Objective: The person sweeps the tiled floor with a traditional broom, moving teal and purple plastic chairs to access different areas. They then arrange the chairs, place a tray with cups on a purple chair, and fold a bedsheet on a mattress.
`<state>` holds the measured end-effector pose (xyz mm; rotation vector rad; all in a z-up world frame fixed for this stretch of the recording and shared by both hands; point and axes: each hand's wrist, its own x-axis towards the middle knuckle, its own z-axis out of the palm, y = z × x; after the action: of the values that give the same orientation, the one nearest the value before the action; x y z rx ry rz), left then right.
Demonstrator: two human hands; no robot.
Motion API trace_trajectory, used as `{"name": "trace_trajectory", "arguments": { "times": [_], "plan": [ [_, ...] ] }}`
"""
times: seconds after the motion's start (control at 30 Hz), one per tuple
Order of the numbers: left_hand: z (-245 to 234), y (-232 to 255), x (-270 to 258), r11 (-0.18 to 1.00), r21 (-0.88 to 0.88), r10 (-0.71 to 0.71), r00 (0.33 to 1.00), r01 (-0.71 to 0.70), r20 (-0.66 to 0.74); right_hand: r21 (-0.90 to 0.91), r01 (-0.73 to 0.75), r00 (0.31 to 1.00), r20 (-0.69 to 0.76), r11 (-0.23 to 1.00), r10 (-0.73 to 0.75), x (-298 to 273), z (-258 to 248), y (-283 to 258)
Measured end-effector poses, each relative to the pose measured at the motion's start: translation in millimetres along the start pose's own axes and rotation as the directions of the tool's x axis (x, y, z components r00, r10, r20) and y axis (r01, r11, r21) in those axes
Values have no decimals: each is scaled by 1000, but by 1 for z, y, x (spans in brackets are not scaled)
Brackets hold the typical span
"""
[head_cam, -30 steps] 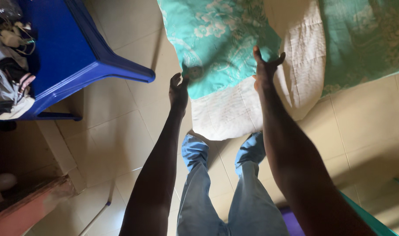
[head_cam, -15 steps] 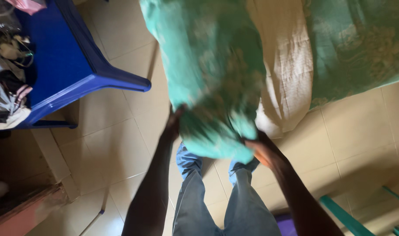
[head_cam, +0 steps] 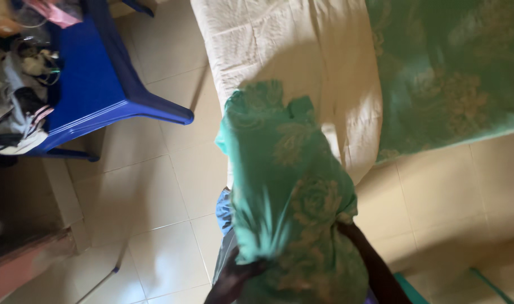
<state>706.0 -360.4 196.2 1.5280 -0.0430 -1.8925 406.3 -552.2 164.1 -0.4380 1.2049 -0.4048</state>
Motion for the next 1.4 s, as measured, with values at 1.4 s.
{"name": "trace_trajectory", "arguments": {
  "times": [1.4],
  "plan": [
    [-280,389,159,303,740,897,-81,-601,-434,-292,203,945,309,934,-109,229,397,-60]
  ]
}}
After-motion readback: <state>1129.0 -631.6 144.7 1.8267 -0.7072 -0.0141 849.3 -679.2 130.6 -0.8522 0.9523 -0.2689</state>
